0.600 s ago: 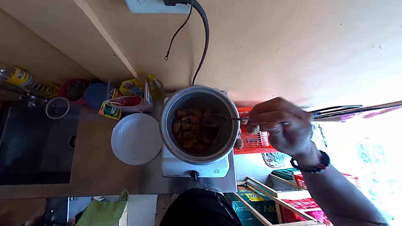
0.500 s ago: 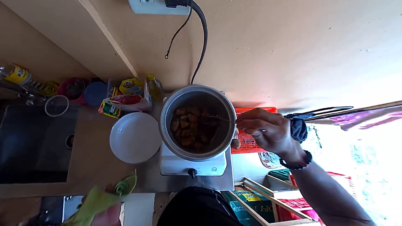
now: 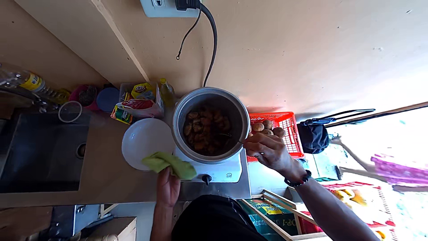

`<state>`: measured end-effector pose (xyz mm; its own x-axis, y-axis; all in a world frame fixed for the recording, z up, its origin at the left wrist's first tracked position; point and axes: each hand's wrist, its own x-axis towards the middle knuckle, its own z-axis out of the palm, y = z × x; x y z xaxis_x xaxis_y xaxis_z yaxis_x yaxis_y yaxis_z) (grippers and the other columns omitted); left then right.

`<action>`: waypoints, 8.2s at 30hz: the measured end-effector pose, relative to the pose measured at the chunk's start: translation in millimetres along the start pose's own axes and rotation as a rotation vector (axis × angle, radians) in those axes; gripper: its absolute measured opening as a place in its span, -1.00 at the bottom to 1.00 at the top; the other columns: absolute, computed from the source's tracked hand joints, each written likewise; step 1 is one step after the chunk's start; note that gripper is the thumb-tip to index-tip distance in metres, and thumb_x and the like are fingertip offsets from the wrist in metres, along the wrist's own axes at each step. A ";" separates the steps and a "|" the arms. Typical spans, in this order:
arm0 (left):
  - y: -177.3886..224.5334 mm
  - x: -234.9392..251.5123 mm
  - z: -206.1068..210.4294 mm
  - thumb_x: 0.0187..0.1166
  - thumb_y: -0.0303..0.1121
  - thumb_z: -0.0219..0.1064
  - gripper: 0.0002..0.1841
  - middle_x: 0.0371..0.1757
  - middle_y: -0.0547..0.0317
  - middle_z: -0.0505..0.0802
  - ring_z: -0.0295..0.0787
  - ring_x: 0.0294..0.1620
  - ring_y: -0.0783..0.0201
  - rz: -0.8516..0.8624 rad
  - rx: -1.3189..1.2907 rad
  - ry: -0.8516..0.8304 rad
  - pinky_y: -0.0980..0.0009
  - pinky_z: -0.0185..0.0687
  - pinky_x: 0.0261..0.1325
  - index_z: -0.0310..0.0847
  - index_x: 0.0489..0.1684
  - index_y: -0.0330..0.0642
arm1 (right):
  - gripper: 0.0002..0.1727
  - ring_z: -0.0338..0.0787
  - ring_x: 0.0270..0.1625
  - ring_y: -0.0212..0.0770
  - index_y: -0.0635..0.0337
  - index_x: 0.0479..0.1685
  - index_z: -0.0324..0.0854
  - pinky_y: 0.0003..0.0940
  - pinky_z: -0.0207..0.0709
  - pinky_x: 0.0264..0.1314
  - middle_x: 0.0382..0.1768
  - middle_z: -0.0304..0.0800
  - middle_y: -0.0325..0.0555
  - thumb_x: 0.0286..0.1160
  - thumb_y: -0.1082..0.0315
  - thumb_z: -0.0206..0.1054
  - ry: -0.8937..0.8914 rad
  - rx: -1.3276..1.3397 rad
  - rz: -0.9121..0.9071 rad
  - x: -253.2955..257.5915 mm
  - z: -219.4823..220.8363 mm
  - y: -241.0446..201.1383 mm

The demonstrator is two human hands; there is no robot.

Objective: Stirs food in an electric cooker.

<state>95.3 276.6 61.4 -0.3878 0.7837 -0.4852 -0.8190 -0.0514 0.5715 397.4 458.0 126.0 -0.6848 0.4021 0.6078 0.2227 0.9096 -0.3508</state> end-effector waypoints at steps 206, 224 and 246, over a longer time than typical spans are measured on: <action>-0.4 -17.1 52.7 0.76 -0.52 -0.22 -0.65 0.03 0.00 0.66 0.72 -0.02 0.14 -0.007 0.115 0.175 0.16 0.70 0.04 0.24 0.42 -0.10 | -0.60 0.75 -0.55 -0.25 0.20 0.03 0.51 -0.24 0.66 -0.47 -0.42 0.81 -0.12 0.94 0.16 -0.19 0.382 0.006 0.877 38.4 22.1 -36.8; 21.6 -31.3 -12.1 0.76 -0.53 -0.33 -0.66 -0.09 0.06 0.89 0.93 -0.15 0.17 -0.001 0.054 0.025 0.22 0.90 -0.12 0.39 0.14 -0.13 | -0.74 0.88 -0.20 -0.21 0.36 -0.17 0.73 -0.40 0.77 -0.10 -0.24 0.88 0.00 0.74 0.41 0.15 0.349 -0.092 0.185 78.1 65.1 -48.7; 18.9 3.4 60.8 0.69 -0.69 -0.22 -0.69 -0.13 0.13 0.80 0.85 -0.18 0.28 0.043 0.368 0.062 0.32 0.85 -0.09 0.33 0.18 -0.20 | -0.76 0.74 -0.49 -0.30 0.27 -0.05 0.65 -0.38 0.68 -0.44 -0.42 0.76 -0.14 0.80 0.34 0.10 0.173 0.063 0.473 99.9 72.9 -31.6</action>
<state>104.1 315.9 110.8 -0.4523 0.7463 -0.4883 -0.5989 0.1516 0.7864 271.3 461.8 145.9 -0.3927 0.7848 0.4794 0.4345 0.6178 -0.6554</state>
